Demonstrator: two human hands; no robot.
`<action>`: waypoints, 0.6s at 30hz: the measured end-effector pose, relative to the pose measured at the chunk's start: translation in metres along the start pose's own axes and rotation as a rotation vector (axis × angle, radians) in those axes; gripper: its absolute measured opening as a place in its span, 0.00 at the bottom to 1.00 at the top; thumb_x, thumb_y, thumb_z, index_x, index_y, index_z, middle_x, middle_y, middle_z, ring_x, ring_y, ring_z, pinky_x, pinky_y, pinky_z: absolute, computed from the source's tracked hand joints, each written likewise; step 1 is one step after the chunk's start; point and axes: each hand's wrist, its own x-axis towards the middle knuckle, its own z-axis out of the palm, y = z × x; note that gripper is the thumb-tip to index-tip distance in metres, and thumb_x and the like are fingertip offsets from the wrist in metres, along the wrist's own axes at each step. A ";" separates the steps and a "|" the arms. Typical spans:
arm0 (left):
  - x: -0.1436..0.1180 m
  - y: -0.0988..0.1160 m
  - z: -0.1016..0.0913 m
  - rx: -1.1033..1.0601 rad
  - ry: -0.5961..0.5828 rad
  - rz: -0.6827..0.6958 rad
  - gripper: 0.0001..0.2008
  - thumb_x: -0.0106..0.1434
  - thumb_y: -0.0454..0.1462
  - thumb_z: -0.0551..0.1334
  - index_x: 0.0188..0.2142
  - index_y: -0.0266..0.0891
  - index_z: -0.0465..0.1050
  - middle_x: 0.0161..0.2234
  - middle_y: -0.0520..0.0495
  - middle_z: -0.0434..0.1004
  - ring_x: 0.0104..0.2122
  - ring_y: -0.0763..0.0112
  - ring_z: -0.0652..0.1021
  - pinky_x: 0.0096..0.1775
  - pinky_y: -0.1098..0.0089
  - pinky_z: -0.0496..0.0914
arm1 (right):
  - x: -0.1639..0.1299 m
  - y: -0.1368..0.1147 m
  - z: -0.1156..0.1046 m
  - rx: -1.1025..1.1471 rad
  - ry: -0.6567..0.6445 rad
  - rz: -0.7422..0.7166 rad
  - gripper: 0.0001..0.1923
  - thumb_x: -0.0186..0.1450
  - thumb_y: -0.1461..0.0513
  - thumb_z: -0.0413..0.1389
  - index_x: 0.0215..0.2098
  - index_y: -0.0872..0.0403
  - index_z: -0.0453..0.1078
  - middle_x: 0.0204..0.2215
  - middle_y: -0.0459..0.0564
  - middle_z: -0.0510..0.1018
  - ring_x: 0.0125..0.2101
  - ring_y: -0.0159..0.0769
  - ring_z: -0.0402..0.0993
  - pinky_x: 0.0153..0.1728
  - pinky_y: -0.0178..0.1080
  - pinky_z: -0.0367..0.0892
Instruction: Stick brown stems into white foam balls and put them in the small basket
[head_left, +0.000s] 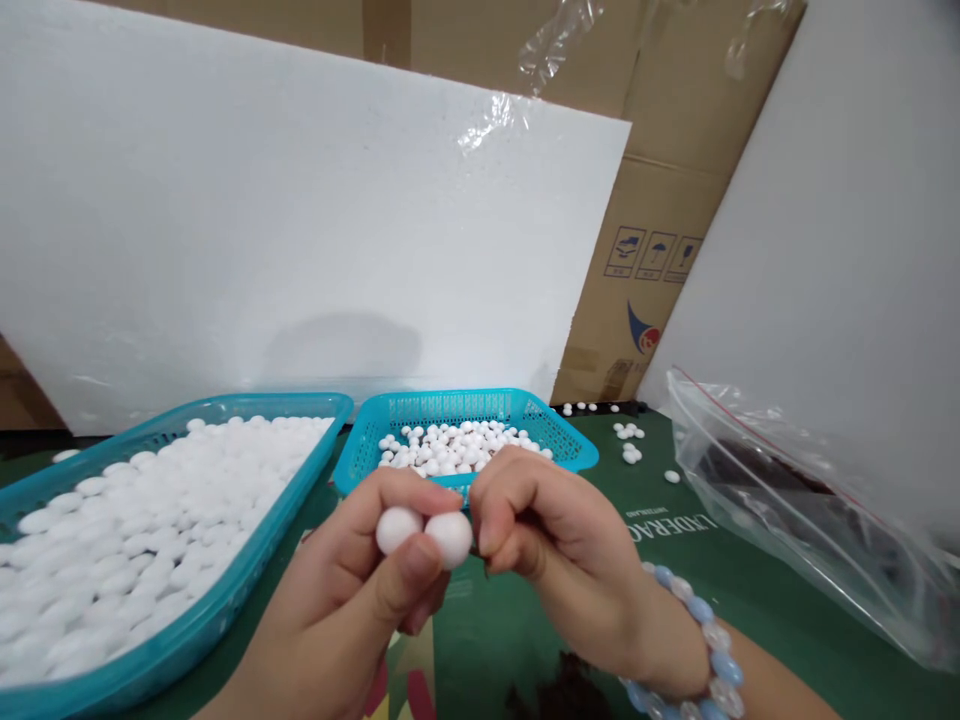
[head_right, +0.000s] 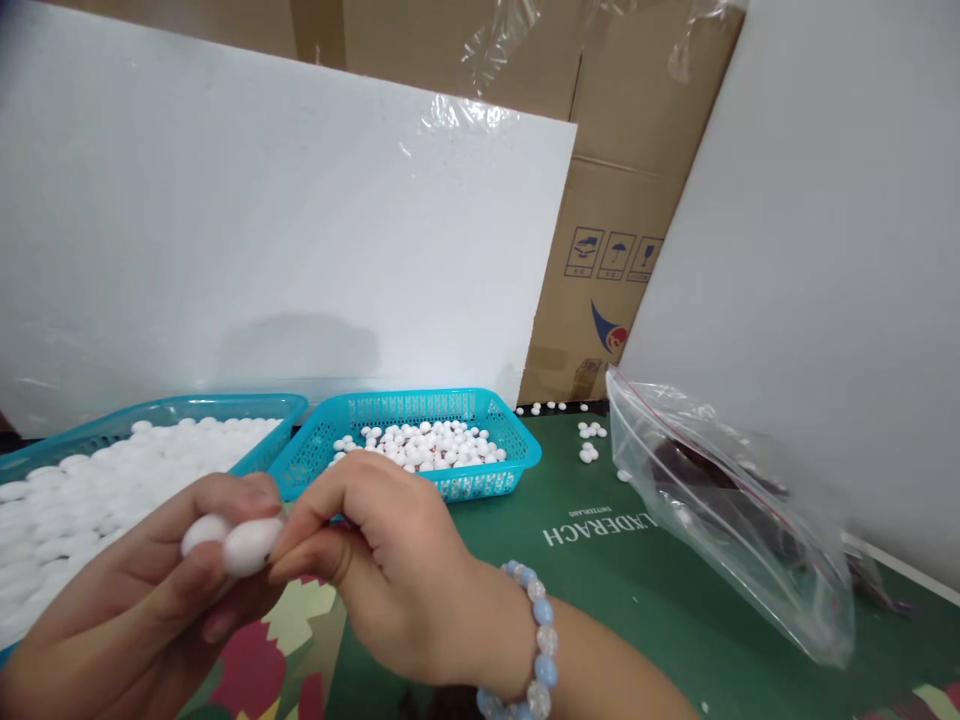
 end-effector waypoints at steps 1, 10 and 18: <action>0.000 0.000 0.000 -0.009 0.006 0.000 0.12 0.34 0.44 0.63 0.17 0.41 0.65 0.10 0.58 0.56 0.13 0.84 0.56 0.16 0.81 0.50 | 0.000 0.000 0.000 -0.005 0.003 -0.003 0.11 0.58 0.60 0.42 0.19 0.54 0.55 0.18 0.43 0.60 0.20 0.25 0.56 0.19 0.29 0.55; -0.005 -0.006 0.003 0.020 0.023 0.078 0.10 0.35 0.44 0.62 0.17 0.42 0.66 0.14 0.57 0.58 0.15 0.84 0.56 0.16 0.82 0.51 | -0.006 0.001 0.006 0.045 0.053 -0.036 0.10 0.58 0.62 0.43 0.19 0.54 0.53 0.17 0.43 0.58 0.20 0.24 0.56 0.20 0.28 0.56; 0.007 -0.019 -0.013 0.230 -0.235 0.582 0.04 0.49 0.39 0.54 0.26 0.47 0.67 0.17 0.54 0.60 0.16 0.80 0.61 0.14 0.81 0.57 | -0.010 0.000 0.008 0.138 0.048 -0.015 0.09 0.58 0.62 0.43 0.20 0.54 0.53 0.18 0.43 0.58 0.20 0.25 0.56 0.19 0.28 0.56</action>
